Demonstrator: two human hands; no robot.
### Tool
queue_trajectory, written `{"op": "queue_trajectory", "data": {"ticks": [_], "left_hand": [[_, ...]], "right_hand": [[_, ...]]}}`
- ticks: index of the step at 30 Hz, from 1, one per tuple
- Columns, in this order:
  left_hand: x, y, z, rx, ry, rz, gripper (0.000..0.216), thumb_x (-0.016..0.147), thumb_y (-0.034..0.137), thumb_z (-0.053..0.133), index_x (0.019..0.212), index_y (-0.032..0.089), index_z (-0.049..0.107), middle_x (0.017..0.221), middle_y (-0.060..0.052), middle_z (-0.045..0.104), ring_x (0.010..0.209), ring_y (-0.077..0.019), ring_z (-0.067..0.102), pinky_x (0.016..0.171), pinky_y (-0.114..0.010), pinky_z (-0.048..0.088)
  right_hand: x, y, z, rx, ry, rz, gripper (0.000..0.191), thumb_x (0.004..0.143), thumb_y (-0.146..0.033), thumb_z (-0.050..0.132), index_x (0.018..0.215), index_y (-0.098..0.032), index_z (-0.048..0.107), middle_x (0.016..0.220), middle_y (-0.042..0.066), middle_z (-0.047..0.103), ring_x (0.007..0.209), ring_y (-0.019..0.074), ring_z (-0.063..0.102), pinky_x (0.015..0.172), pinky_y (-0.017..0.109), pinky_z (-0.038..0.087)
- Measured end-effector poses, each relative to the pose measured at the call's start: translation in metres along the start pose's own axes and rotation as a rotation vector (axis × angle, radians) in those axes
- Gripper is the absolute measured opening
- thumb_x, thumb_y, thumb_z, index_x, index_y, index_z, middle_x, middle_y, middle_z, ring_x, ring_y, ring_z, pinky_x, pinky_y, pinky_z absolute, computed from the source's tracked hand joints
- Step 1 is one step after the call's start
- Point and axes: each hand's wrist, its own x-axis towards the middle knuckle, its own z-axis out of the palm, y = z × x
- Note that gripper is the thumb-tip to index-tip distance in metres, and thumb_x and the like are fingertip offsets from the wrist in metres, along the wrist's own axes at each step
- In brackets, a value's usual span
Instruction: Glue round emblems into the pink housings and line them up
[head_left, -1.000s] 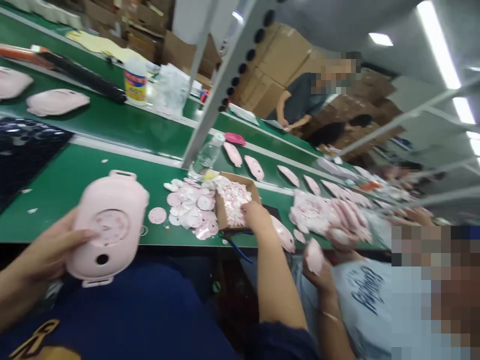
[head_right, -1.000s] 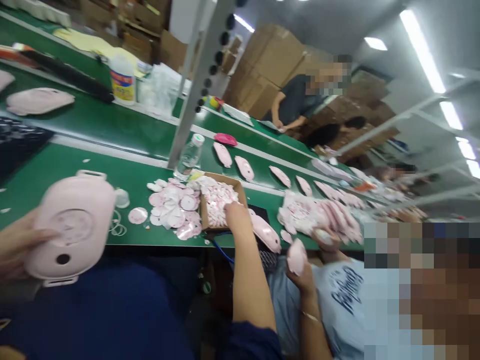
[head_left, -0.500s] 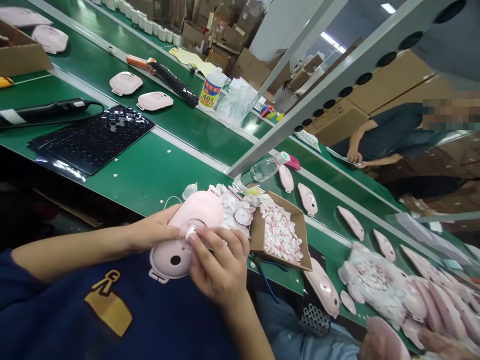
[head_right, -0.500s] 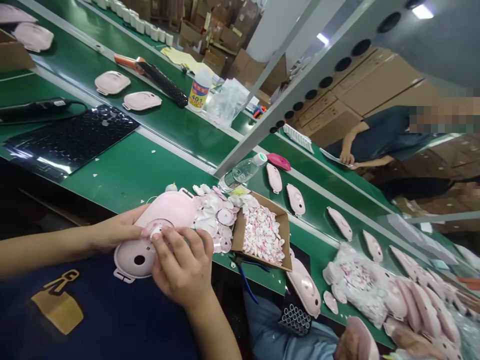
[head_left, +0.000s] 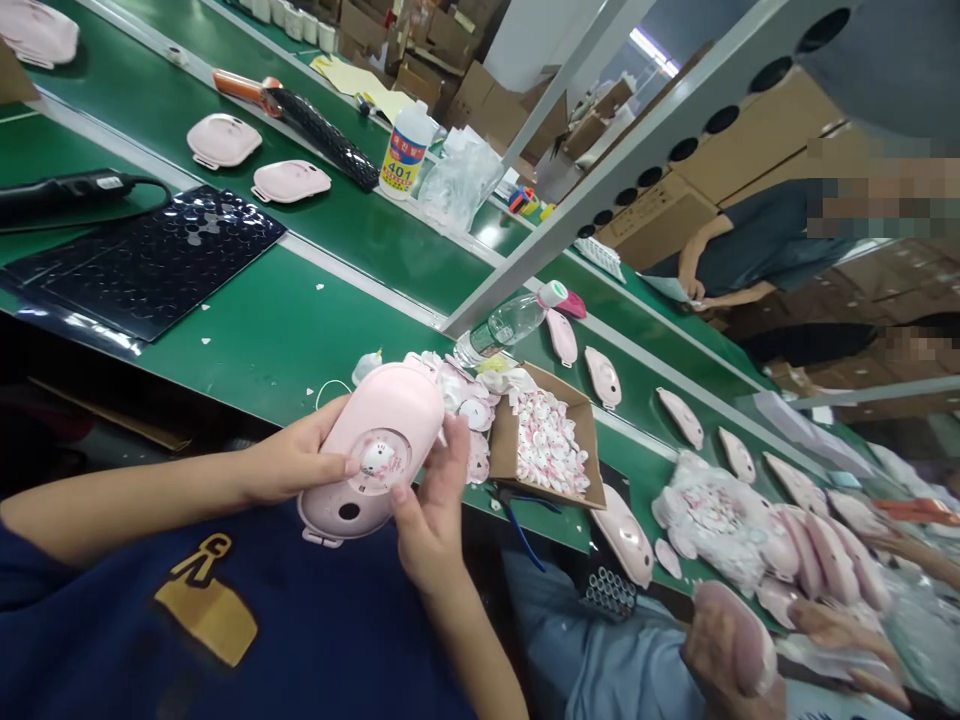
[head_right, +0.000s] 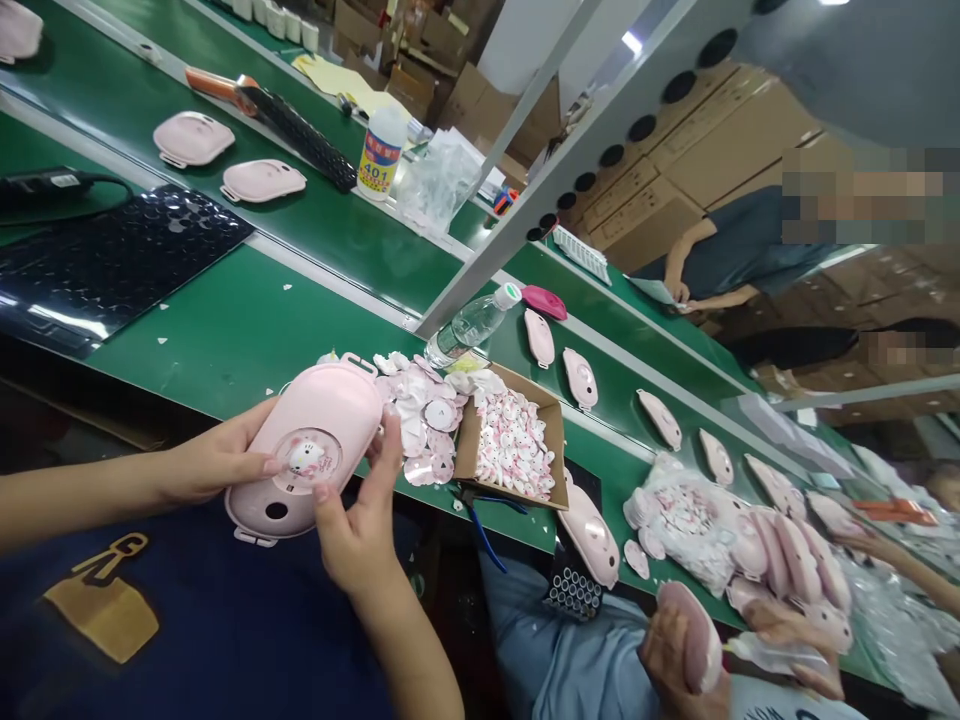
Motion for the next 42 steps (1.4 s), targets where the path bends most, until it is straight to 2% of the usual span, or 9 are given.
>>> {"op": "queue_trajectory", "data": {"ticks": [2, 3, 10, 21, 30, 34, 37, 40, 42], "left_hand": [[-0.001, 0.002, 0.001, 0.012, 0.006, 0.025, 0.069, 0.075, 0.04, 0.085, 0.134, 0.021, 0.055, 0.122, -0.011, 0.071, 0.111, -0.032, 0.067, 0.088, -0.035, 0.056], [-0.002, 0.002, 0.002, 0.017, 0.01, 0.034, 0.068, 0.075, 0.039, 0.085, 0.133, 0.021, 0.056, 0.119, -0.011, 0.071, 0.109, -0.0315, 0.067, 0.087, -0.035, 0.056], [-0.001, 0.004, 0.002, 0.077, 0.056, 0.061, 0.07, 0.072, 0.04, 0.086, 0.131, 0.02, 0.054, 0.114, -0.01, 0.071, 0.11, -0.032, 0.067, 0.084, -0.032, 0.058], [-0.001, 0.004, 0.003, 0.149, 0.121, 0.026, 0.078, 0.067, 0.041, 0.088, 0.13, 0.016, 0.051, 0.122, -0.016, 0.07, 0.108, -0.0324, 0.068, 0.085, -0.034, 0.058], [0.004, -0.002, 0.008, 0.089, 0.181, 0.039, 0.066, 0.06, 0.03, 0.093, 0.114, 0.015, 0.059, 0.1, -0.01, 0.075, 0.092, -0.027, 0.072, 0.079, -0.033, 0.059], [0.005, -0.001, 0.009, -0.04, 0.18, 0.098, 0.061, 0.054, 0.027, 0.094, 0.104, 0.016, 0.062, 0.088, -0.007, 0.076, 0.081, -0.0239, 0.073, 0.072, -0.03, 0.06], [0.008, 0.014, -0.012, -0.108, 0.355, 0.153, 0.054, 0.051, 0.023, 0.093, 0.096, 0.017, 0.064, 0.079, -0.004, 0.075, 0.071, -0.0217, 0.071, 0.066, -0.028, 0.06], [0.021, 0.045, -0.06, -0.134, 0.558, 0.256, 0.047, 0.055, 0.02, 0.083, 0.098, 0.018, 0.065, 0.089, -0.005, 0.076, 0.078, -0.0254, 0.072, 0.069, -0.032, 0.062], [0.039, 0.068, -0.098, -0.075, 0.609, 0.207, 0.047, 0.056, 0.02, 0.074, 0.102, 0.018, 0.063, 0.094, -0.005, 0.076, 0.082, -0.0279, 0.073, 0.068, -0.035, 0.062]], "right_hand": [[0.0, 0.002, 0.01, 0.212, -0.071, 0.167, 0.095, 0.096, -0.049, 0.055, 0.161, -0.028, -0.012, 0.17, 0.01, 0.018, 0.153, 0.0246, 0.03, 0.123, 0.048, 0.033], [0.001, 0.002, 0.014, 0.287, -0.085, 0.213, 0.099, 0.095, -0.051, 0.057, 0.161, -0.027, -0.013, 0.17, 0.01, 0.018, 0.154, 0.0239, 0.029, 0.125, 0.047, 0.03], [0.004, -0.002, 0.022, 0.478, -0.07, 0.248, 0.095, 0.093, -0.049, 0.061, 0.162, -0.024, 0.001, 0.17, 0.008, 0.019, 0.154, 0.0225, 0.029, 0.128, 0.044, 0.023], [-0.002, 0.0, 0.022, 0.427, -0.078, 0.241, 0.091, 0.097, -0.044, 0.056, 0.162, -0.026, -0.005, 0.171, 0.007, 0.012, 0.156, 0.0222, 0.023, 0.129, 0.045, 0.02], [-0.004, -0.001, 0.024, 0.331, -0.065, 0.197, 0.086, 0.099, -0.041, 0.052, 0.162, -0.023, -0.004, 0.17, 0.01, 0.017, 0.156, 0.0208, 0.022, 0.128, 0.042, 0.021], [-0.004, 0.002, 0.021, 0.362, -0.13, 0.095, 0.085, 0.099, -0.039, 0.055, 0.162, -0.03, 0.0, 0.169, 0.009, 0.021, 0.154, 0.0238, 0.029, 0.125, 0.045, 0.029], [-0.004, 0.014, 0.01, 0.338, -0.155, -0.002, 0.078, 0.097, -0.04, 0.058, 0.16, -0.038, 0.012, 0.165, 0.008, 0.03, 0.144, 0.0269, 0.045, 0.12, 0.052, 0.037], [-0.012, 0.04, -0.005, 0.218, -0.047, 0.041, 0.06, 0.098, -0.042, 0.057, 0.154, -0.037, 0.034, 0.156, 0.009, 0.042, 0.134, 0.0268, 0.055, 0.116, 0.053, 0.041], [-0.026, 0.064, -0.014, 0.182, 0.051, 0.126, 0.053, 0.098, -0.043, 0.057, 0.148, -0.033, 0.045, 0.15, 0.011, 0.051, 0.128, 0.0273, 0.06, 0.11, 0.05, 0.049]]}}
